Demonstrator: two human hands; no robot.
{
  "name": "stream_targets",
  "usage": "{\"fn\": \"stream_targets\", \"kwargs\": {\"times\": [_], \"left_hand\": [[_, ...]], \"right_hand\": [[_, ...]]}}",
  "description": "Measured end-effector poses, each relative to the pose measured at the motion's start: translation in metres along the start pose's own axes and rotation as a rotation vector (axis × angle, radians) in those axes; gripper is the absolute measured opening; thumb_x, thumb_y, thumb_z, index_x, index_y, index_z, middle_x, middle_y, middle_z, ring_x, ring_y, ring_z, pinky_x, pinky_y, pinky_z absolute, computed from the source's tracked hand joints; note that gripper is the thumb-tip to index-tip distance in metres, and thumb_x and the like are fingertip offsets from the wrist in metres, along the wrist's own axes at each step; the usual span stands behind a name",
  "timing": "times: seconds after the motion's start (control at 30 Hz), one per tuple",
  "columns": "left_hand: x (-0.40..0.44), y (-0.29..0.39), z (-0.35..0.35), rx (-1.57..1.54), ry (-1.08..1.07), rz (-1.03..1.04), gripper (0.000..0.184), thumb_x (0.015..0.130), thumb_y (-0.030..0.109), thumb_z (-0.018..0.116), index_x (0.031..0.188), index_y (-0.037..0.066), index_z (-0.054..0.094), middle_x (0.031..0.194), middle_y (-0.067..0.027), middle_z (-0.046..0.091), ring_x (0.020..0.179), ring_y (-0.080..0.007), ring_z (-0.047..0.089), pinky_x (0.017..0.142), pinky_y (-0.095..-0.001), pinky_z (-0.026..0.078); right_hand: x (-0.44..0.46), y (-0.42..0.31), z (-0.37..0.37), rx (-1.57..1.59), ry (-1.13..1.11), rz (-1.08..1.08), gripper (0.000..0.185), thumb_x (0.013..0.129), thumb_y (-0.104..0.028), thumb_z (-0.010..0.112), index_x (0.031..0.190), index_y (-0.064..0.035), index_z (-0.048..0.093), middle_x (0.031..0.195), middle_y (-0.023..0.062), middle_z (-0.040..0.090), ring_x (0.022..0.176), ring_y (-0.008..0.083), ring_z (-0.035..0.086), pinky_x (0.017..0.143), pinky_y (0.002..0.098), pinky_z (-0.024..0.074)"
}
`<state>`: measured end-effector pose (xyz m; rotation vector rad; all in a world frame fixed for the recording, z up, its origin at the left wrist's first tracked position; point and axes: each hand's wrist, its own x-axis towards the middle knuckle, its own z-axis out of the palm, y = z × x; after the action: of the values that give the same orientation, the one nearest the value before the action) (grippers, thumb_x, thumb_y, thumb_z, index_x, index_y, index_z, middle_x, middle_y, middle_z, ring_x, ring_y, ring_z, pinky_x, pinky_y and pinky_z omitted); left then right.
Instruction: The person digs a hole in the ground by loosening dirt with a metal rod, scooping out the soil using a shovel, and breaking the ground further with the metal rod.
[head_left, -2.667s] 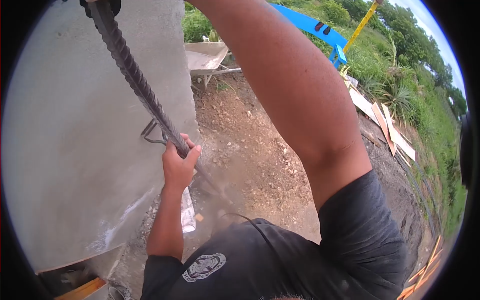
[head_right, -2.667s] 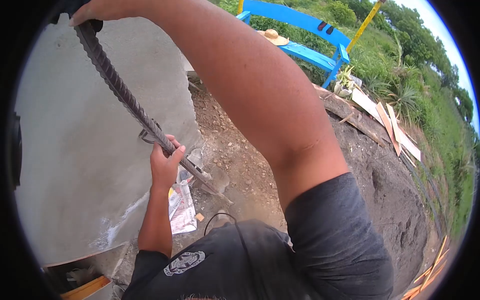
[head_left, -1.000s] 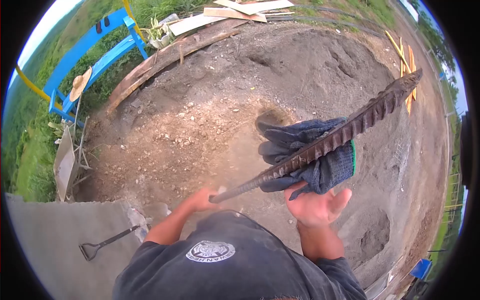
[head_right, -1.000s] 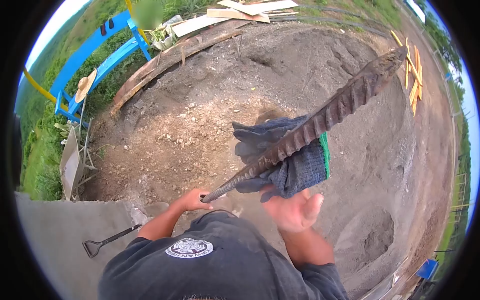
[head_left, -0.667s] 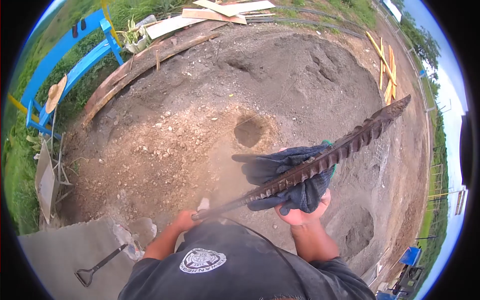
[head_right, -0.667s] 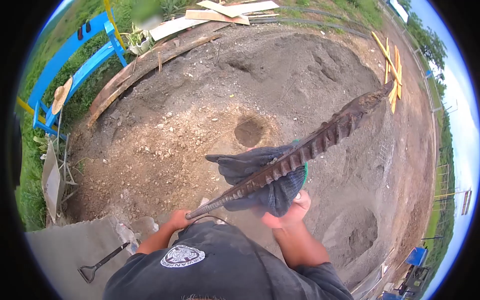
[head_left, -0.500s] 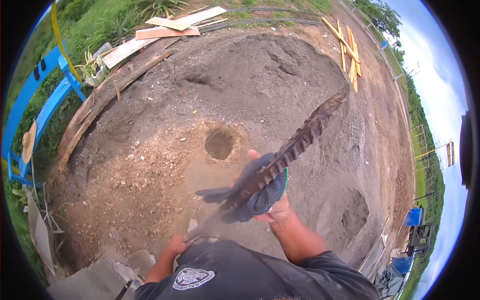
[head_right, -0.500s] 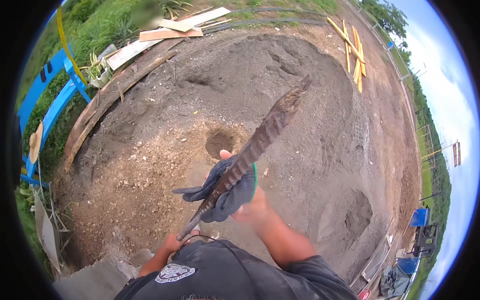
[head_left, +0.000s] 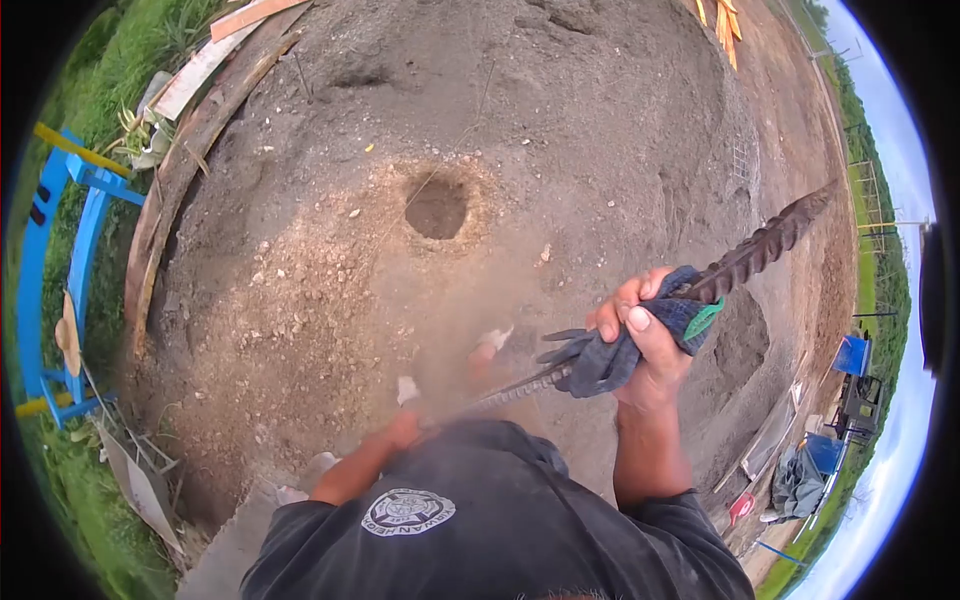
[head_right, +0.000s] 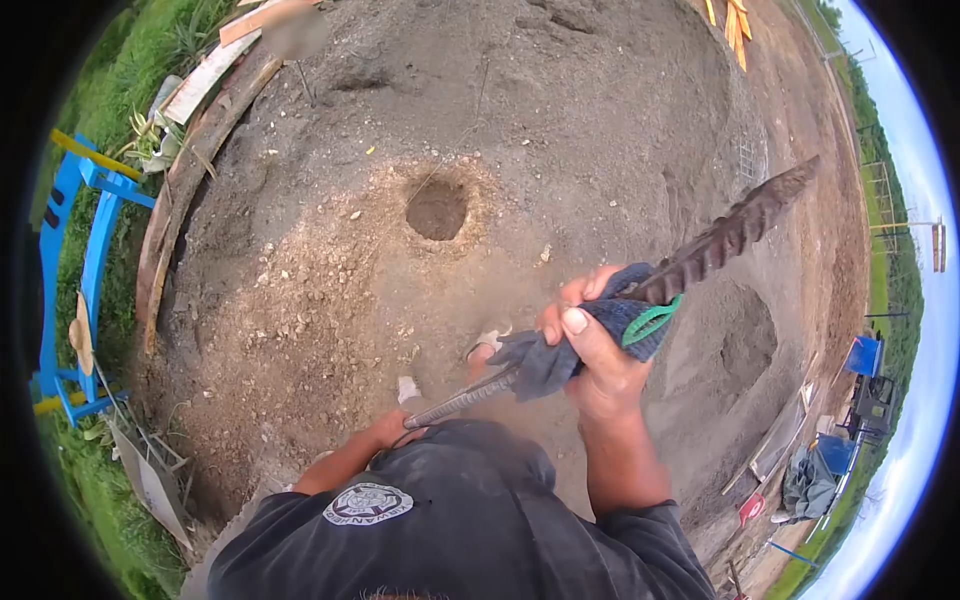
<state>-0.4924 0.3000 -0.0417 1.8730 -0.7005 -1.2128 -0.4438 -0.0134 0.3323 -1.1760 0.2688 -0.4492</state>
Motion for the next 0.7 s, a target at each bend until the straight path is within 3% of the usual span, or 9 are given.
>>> {"fn": "stream_targets", "kwargs": {"times": [0.03, 0.17, 0.23, 0.37, 0.43, 0.5, 0.53, 0.63, 0.7], "left_hand": [[0.011, 0.02, -0.004, 0.028, 0.028, 0.091, 0.05, 0.091, 0.055, 0.071, 0.113, 0.01, 0.077, 0.101, -0.0208, 0.076, 0.095, -0.0347, 0.073, 0.089, -0.0434, 0.056], [0.079, 0.049, 0.003, 0.165, -0.111, -0.228, 0.046, 0.091, 0.054, 0.071, 0.112, 0.014, 0.079, 0.104, -0.0197, 0.076, 0.099, -0.0371, 0.073, 0.09, -0.0449, 0.056], [0.096, 0.15, -0.038, 0.099, -0.033, -0.099, 0.049, 0.088, 0.054, 0.073, 0.113, 0.012, 0.079, 0.103, -0.0221, 0.076, 0.099, -0.0406, 0.072, 0.09, -0.0467, 0.057], [0.162, 0.261, -0.062, 0.213, -0.048, -0.204, 0.053, 0.084, 0.053, 0.076, 0.108, 0.006, 0.078, 0.098, -0.026, 0.074, 0.097, -0.0441, 0.071, 0.088, -0.0502, 0.056], [0.19, 0.312, -0.068, 0.254, 0.019, -0.082, 0.051, 0.082, 0.05, 0.077, 0.106, 0.005, 0.078, 0.095, -0.0271, 0.074, 0.097, -0.0446, 0.071, 0.088, -0.0509, 0.056], [0.216, 0.363, -0.08, 0.301, 0.044, 0.044, 0.048, 0.081, 0.046, 0.078, 0.104, 0.004, 0.077, 0.092, -0.0276, 0.073, 0.096, -0.0454, 0.071, 0.086, -0.052, 0.056], [0.227, 0.389, -0.087, 0.322, 0.033, 0.11, 0.046, 0.081, 0.044, 0.079, 0.102, 0.004, 0.077, 0.091, -0.0276, 0.073, 0.095, -0.0459, 0.071, 0.084, -0.0527, 0.056], [0.255, 0.456, -0.106, 0.336, 0.023, 0.172, 0.038, 0.079, 0.037, 0.077, 0.094, 0.003, 0.075, 0.085, -0.025, 0.072, 0.091, -0.0448, 0.07, 0.08, -0.0533, 0.055], [0.27, 0.489, -0.117, 0.322, 0.058, 0.196, 0.034, 0.076, 0.033, 0.077, 0.09, 0.002, 0.074, 0.082, -0.0235, 0.071, 0.089, -0.0441, 0.07, 0.079, -0.0536, 0.055]], "right_hand": [[0.012, -0.014, -0.019, 0.017, 0.005, -0.035, 0.03, 0.09, -0.009, 0.069, 0.112, -0.011, 0.048, 0.091, 0.0039, 0.054, 0.074, 0.0164, 0.059, 0.073, 0.038, 0.0482], [0.057, -0.079, -0.096, 0.11, -0.007, -0.145, 0.025, 0.094, -0.008, 0.062, 0.114, -0.0082, 0.046, 0.094, 0.0039, 0.049, 0.078, 0.015, 0.053, 0.076, 0.0352, 0.0423], [0.081, -0.118, -0.141, 0.147, -0.053, -0.171, 0.022, 0.095, -0.008, 0.059, 0.112, -0.0079, 0.045, 0.093, 0.0034, 0.047, 0.079, 0.0145, 0.05, 0.078, 0.0349, 0.0399], [0.12, -0.225, -0.229, 0.146, -0.086, -0.264, 0.023, 0.092, -0.008, 0.06, 0.107, -0.0067, 0.043, 0.089, 0.0031, 0.043, 0.076, 0.0147, 0.046, 0.078, 0.0341, 0.0365], [0.134, -0.304, -0.269, 0.097, -0.139, -0.311, 0.021, 0.09, -0.008, 0.06, 0.104, -0.0053, 0.045, 0.09, 0.0041, 0.044, 0.076, 0.0159, 0.047, 0.079, 0.0347, 0.037], [0.154, -0.342, -0.259, 0.803, -0.521, -0.126, 0.016, 0.094, -0.018, 0.06, 0.1, -0.0033, 0.059, 0.081, 0.0012, 0.056, 0.063, 0.0117, 0.051, 0.062, 0.0316, 0.0419], [0.164, -0.342, -0.232, 1.536, -0.83, 0.103, 0.028, 0.099, -0.029, 0.061, 0.099, -0.0023, 0.071, 0.072, -0.0026, 0.065, 0.047, 0.0068, 0.053, 0.044, 0.0275, 0.0463], [0.164, -0.419, -0.261, 0.519, -0.571, -0.523, 0.022, 0.098, -0.024, 0.061, 0.098, -0.0035, 0.069, 0.073, -0.0019, 0.064, 0.051, 0.0088, 0.055, 0.048, 0.029, 0.0469], [0.163, -0.444, -0.265, 0.351, -0.466, -0.635, 0.02, 0.098, -0.022, 0.061, 0.099, -0.0038, 0.067, 0.075, -0.001, 0.063, 0.054, 0.0102, 0.055, 0.051, 0.0307, 0.0469]]}}
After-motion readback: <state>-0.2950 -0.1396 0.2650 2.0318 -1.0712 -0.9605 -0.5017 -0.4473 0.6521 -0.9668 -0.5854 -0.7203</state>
